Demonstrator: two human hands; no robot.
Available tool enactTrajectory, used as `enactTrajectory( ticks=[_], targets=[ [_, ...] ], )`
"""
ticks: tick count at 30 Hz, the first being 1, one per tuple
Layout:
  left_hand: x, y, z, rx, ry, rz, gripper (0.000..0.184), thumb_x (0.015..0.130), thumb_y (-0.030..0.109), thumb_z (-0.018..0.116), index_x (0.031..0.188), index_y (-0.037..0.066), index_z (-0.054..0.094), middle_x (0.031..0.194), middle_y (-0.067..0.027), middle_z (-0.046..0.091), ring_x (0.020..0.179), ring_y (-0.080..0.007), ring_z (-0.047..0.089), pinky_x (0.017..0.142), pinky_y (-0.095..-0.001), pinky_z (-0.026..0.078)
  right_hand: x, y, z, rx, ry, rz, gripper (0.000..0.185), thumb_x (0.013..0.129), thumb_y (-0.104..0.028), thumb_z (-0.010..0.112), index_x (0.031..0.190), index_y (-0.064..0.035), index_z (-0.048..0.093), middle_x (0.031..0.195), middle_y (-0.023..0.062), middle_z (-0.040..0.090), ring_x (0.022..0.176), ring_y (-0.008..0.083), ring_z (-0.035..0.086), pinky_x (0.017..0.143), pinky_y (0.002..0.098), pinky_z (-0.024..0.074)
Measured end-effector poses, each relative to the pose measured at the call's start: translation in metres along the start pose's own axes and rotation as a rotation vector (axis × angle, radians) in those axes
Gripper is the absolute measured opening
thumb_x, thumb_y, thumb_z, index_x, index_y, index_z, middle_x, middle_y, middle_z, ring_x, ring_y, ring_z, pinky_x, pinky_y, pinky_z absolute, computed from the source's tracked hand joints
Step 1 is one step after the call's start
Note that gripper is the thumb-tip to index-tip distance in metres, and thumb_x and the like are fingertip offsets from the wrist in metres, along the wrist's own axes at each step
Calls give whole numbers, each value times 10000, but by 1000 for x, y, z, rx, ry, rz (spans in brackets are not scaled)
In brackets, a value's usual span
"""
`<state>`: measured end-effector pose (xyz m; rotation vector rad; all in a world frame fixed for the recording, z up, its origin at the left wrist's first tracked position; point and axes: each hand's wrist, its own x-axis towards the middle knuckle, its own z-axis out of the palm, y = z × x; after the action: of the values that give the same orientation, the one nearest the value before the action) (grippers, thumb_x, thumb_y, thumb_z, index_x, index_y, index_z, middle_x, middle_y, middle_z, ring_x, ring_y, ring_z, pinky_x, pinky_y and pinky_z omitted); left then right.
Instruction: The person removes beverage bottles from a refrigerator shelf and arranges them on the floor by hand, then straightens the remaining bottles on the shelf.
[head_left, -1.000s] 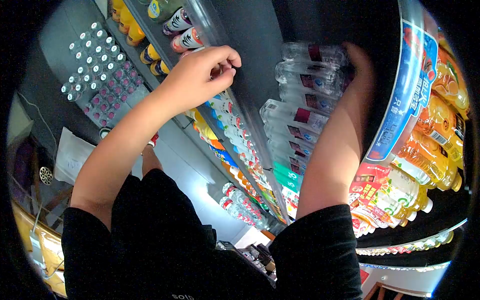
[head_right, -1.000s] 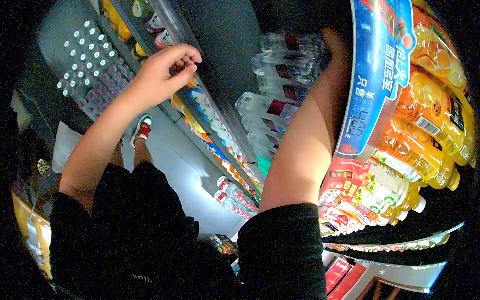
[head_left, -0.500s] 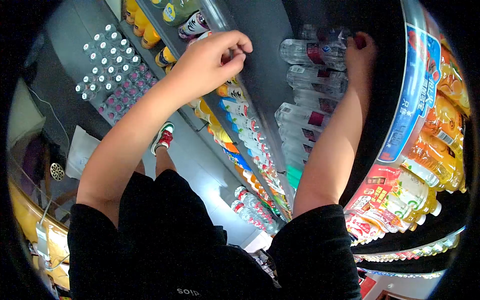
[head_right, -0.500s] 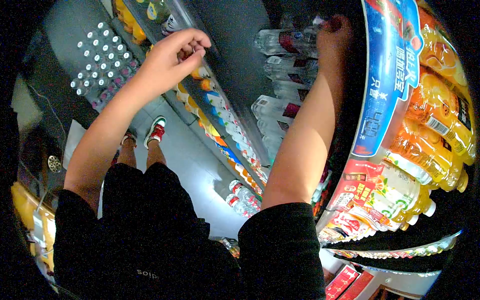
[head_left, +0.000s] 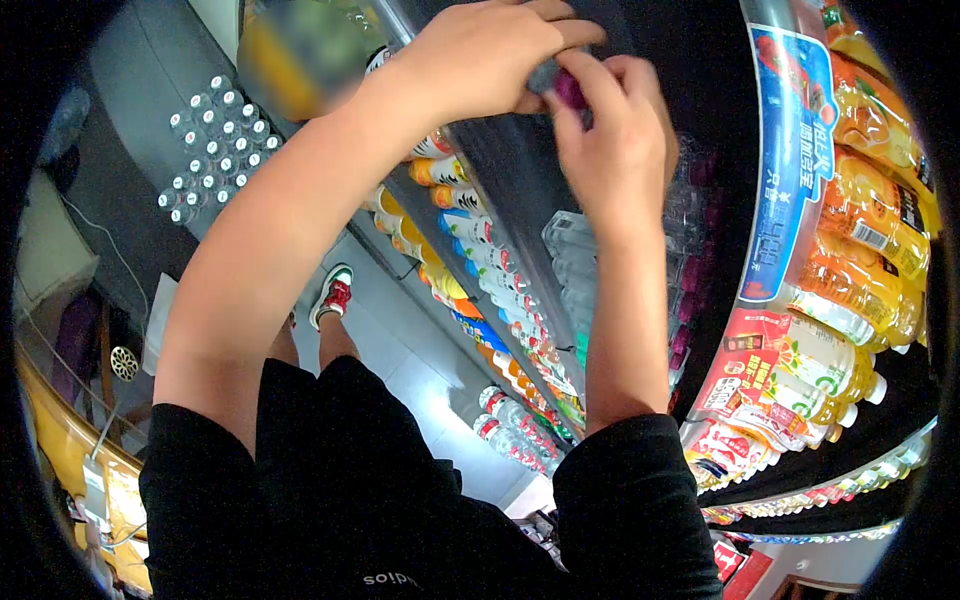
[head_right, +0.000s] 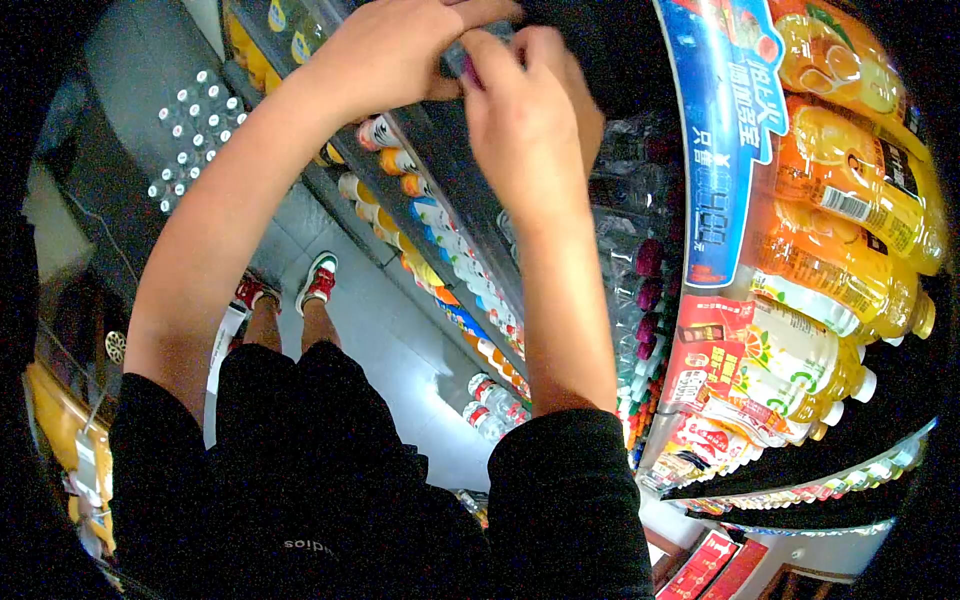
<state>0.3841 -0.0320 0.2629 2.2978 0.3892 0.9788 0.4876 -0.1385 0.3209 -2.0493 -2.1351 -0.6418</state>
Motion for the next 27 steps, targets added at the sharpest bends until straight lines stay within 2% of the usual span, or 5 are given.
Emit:
enactTrajectory(
  ticks=[8,11,17,23,27],
  targets=[
    [-41,-12,0,23,-79,-93,365,679,122,636,1036,79,569,1099,-180,527,857,-347,590,730,-416,483,-40,-34,-11,64,-95,265,239,642,-39,684,864,-67,603,839,135,487,801,322,504,680,404,440],
    [-67,-24,28,-181,306,-63,452,727,178,695,1132,81,517,1046,-56,568,943,-224,575,802,-336,474,-58,-38,-17,130,-157,345,175,642,-3,658,789,-47,573,836,142,490,791,328,501,690,409,425],
    [-128,-10,1,-1254,566,-470,541,727,43,692,1179,71,396,1201,-139,499,978,-177,556,695,-306,540,-78,-30,-23,233,17,313,184,643,21,682,725,-36,529,789,125,490,793,294,503,700,357,420],
    [-233,-6,-42,-1044,651,-685,680,684,255,702,1234,78,343,1270,-225,438,1050,-278,533,767,-357,510,-76,-67,-71,432,132,427,251,634,49,715,719,-44,499,837,85,489,784,187,480,733,270,381],
    [-310,-12,-54,-878,560,-858,609,663,53,648,1206,65,372,1225,-147,498,1100,-237,504,938,-350,400,-73,-89,-62,735,-36,433,264,632,63,706,731,-45,487,849,64,471,775,144,449,719,235,366]
  ],
)
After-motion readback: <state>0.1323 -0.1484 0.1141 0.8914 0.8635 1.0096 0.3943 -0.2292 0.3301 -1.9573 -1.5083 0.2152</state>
